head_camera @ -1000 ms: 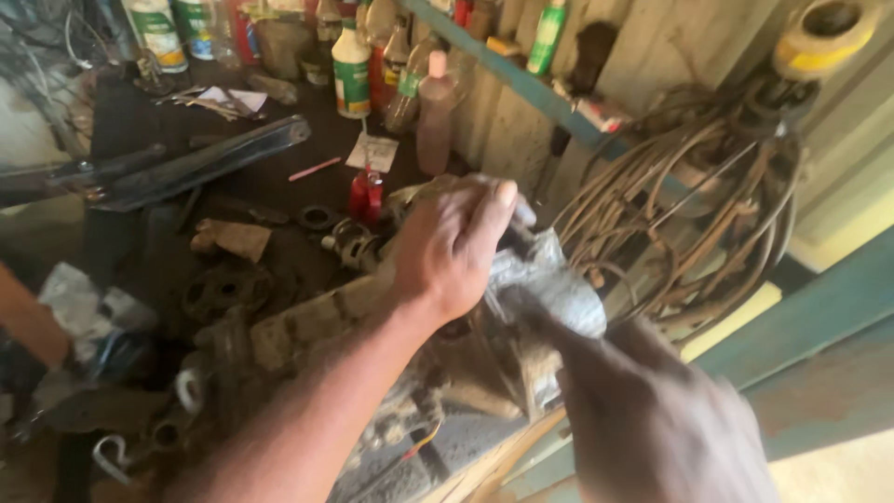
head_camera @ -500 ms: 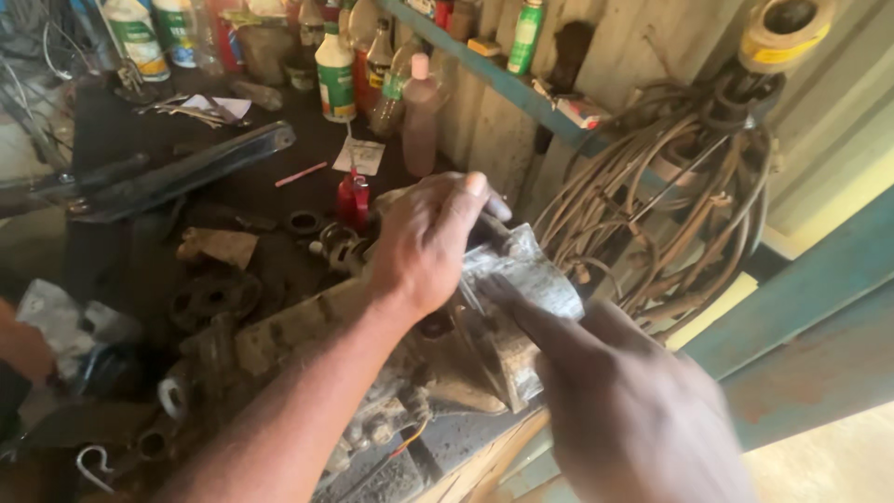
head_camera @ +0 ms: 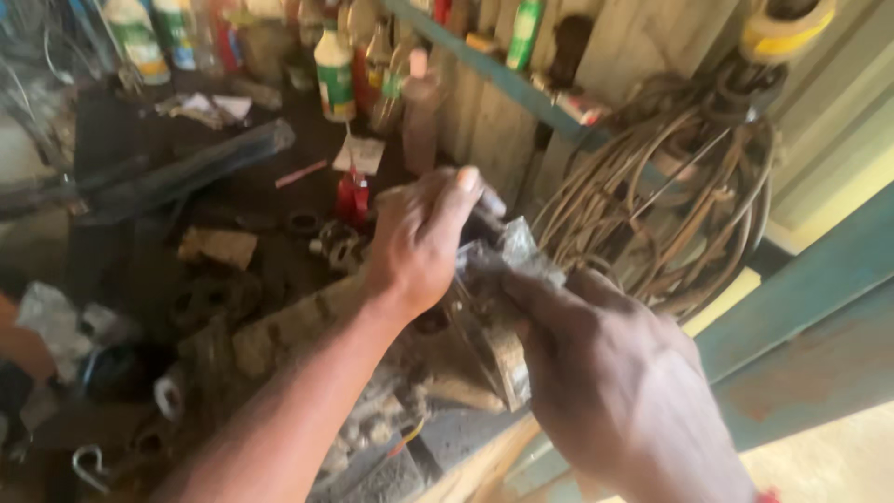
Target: The person scrapes a metal part clamped in a vise using a flat metal tool. They repeatedly scrape the surface to remove residue and occasionally wipe the part with a cloth.
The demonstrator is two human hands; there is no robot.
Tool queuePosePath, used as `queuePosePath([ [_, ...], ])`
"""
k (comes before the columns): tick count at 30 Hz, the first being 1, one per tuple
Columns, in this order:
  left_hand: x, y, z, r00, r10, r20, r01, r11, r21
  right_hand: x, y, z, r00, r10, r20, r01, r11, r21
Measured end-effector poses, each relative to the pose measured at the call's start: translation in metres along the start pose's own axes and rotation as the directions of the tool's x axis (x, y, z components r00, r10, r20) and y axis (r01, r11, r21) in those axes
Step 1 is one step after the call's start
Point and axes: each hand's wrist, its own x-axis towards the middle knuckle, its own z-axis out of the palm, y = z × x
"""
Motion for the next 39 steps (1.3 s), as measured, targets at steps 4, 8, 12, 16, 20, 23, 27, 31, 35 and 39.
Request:
queuePosePath([
  [4, 0.0, -0.003, 0.001, 0.999, 0.016, -0.045, -0.011, 0.993, 0.115, -0.012, 0.001, -0.01, 0.993, -0.061, 0.102, 0.066, 0.997, -0.046],
  [8, 0.001, -0.002, 0.003, 1.0, 0.004, 0.018, -0.004, 1.0, 0.017, 0.001, 0.001, -0.01, 0.971, 0.023, 0.238, 0.019, 0.984, -0.175],
  [12, 0.002, -0.003, 0.0, 0.998, -0.046, 0.043, 0.047, 0.999, -0.02, -0.008, 0.003, -0.019, 0.976, -0.108, 0.189, 0.146, 0.969, -0.201],
  [16, 0.0, -0.003, -0.003, 1.0, 0.022, 0.022, -0.023, 0.998, 0.06, 0.002, -0.001, 0.0, 0.967, -0.249, -0.06, 0.241, 0.963, -0.117],
  [20, 0.001, -0.002, -0.005, 0.999, -0.042, 0.002, 0.042, 0.999, 0.02, -0.006, -0.001, 0.002, 0.985, -0.161, -0.06, 0.161, 0.987, -0.003],
  [23, -0.002, -0.006, -0.006, 1.0, -0.022, 0.006, 0.021, 0.996, 0.085, -0.01, 0.0, 0.004, 0.987, -0.153, -0.041, 0.154, 0.988, 0.02],
  [27, 0.004, -0.004, 0.0, 1.0, 0.006, -0.004, -0.006, 0.996, -0.087, 0.001, 0.008, 0.0, 0.957, -0.269, -0.108, 0.269, 0.963, -0.014],
  [31, 0.001, -0.013, -0.006, 0.999, 0.022, 0.049, -0.019, 0.998, -0.058, -0.002, 0.006, -0.004, 0.939, -0.314, -0.139, 0.315, 0.949, -0.01],
  [35, 0.004, -0.011, -0.001, 0.996, -0.089, -0.016, 0.084, 0.981, -0.174, 0.011, 0.009, 0.0, 0.949, -0.283, -0.141, 0.293, 0.954, 0.063],
  [39, 0.003, -0.018, -0.004, 0.997, -0.059, 0.049, 0.065, 0.987, -0.144, -0.006, 0.01, -0.002, 0.986, -0.164, -0.027, 0.165, 0.984, 0.069],
])
